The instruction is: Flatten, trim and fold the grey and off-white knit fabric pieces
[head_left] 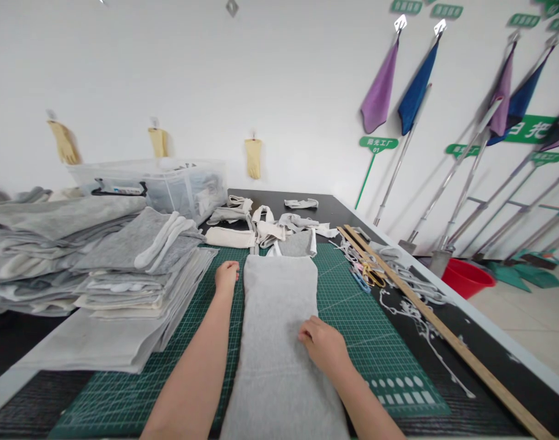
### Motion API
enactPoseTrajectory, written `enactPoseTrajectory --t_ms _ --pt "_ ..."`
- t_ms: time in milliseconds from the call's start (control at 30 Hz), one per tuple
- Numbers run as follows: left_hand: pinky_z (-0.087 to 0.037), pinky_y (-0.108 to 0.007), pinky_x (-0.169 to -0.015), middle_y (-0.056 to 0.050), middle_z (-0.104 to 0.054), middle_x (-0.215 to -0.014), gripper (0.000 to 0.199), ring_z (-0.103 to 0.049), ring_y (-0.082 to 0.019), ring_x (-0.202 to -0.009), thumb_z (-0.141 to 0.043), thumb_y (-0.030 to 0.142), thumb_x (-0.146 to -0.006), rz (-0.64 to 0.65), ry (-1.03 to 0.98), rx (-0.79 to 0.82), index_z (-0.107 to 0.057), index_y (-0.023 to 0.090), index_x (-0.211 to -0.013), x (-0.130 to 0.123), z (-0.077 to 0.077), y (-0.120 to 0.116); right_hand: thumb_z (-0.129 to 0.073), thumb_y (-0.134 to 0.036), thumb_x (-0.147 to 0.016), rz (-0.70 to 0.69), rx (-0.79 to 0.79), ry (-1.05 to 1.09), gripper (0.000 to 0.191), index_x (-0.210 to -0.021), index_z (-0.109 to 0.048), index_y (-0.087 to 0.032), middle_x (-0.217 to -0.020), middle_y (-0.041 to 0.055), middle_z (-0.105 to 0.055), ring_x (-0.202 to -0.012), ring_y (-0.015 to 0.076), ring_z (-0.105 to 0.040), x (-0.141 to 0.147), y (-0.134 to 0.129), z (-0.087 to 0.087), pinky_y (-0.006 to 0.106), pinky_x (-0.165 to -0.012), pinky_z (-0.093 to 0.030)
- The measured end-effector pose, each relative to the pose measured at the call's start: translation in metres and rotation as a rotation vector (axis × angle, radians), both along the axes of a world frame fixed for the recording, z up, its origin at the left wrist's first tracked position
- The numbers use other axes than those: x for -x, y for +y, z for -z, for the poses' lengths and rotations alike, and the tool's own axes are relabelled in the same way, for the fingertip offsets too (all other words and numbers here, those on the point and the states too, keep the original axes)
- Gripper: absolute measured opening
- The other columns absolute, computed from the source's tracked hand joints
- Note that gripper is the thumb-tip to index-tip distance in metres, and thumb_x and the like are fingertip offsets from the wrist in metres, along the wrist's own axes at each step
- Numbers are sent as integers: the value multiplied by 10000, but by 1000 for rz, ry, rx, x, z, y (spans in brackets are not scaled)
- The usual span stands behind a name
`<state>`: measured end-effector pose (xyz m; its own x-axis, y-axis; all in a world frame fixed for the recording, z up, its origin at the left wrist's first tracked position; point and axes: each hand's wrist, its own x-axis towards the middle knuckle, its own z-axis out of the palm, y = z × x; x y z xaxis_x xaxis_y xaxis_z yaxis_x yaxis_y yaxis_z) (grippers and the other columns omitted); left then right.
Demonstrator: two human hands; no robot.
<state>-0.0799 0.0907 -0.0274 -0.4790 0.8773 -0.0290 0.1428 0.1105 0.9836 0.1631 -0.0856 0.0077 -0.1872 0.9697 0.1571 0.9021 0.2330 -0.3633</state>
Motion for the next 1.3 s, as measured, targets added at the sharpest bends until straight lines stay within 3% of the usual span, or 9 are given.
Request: enactPoseTrajectory --t_ms 167,300,400,533,700,900,1000,1100,1300 --pt "-378 -187 -394 -30 -553 -659 231 -472 -81 -452 -440 231 -563 -4 -5 11 -542 133 -746 -1 -4 -2 -400 -215 -739 36 -104 239 120 -691 -498 -163 -719 -3 -496 -672 104 -447 -22 0 -14 207 -618 -312" --pt "-362 -179 -382 -33 -551 -653 228 -457 -73 -437 -426 223 -578 -3 5 22 -538 126 -751 -3 -6 -3 -403 -362 -723 422 -327 353 238 -760 -526 -161 -778 35 -526 -697 151 -466 -86 -4 -24 248 -636 -345" --pt "-358 -177 -383 -31 -556 -671 228 -458 -73 -438 -434 222 -573 17 30 30 -539 133 -755 -3 -4 -1 -436 -349 -671 798 -304 255 222 -746 -551 -174 -712 38 -540 -674 194 -477 -143 -5 -20 293 -613 -347" --pt "-372 -185 -410 -22 -557 -685 227 -470 -77 -460 -432 227 -576 45 76 38 -538 147 -760 -1 0 1 -429 -262 -644 865 -210 81 224 -786 -566 -156 -790 75 -537 -765 232 -476 -185 -3 -8 314 -628 -362" --pt "-386 -194 -457 -27 -563 -702 241 -489 -81 -495 -394 222 -612 67 147 56 -532 147 -794 -3 -2 -7 -415 -345 -688 869 -400 -161 437 -1100 -434 -201 -1175 65 -348 -976 275 -383 -155 -13 -7 395 -742 -334" --pt "-376 -315 -604 -57 -570 -693 135 -515 -203 -677 -478 273 -560 137 433 163 -567 190 -619 -11 -27 -41 -411 -425 -707 595 -183 -40 280 -918 -542 -296 -1122 -28 -414 -998 219 -374 -79 -46 -5 435 -832 -241" --pt "-338 -395 -629 -93 -562 -756 248 -494 -288 -758 -427 410 -606 234 736 340 -561 202 -623 -14 -45 -78 -361 -488 -726 495 -70 -38 313 -911 -547 -319 -1128 -34 -412 -1031 227 -343 -55 -62 0 491 -852 -155" --pt "-317 -404 -614 -109 -547 -758 423 -482 -303 -747 -316 561 -638 315 865 420 -521 192 -607 -18 -54 -133 -359 -505 -724 397 -44 -43 339 -948 -535 -321 -1103 -28 -436 -1017 227 -353 -41 -76 2 467 -835 -190" --pt "-240 -303 -544 -44 -504 -673 419 -440 -197 -626 -282 576 -663 349 855 348 -415 196 -551 -31 -41 -237 -403 -487 -701 248 32 -8 274 -854 -558 -321 -1033 -43 -479 -948 222 -403 -34 -99 2 401 -757 -290"
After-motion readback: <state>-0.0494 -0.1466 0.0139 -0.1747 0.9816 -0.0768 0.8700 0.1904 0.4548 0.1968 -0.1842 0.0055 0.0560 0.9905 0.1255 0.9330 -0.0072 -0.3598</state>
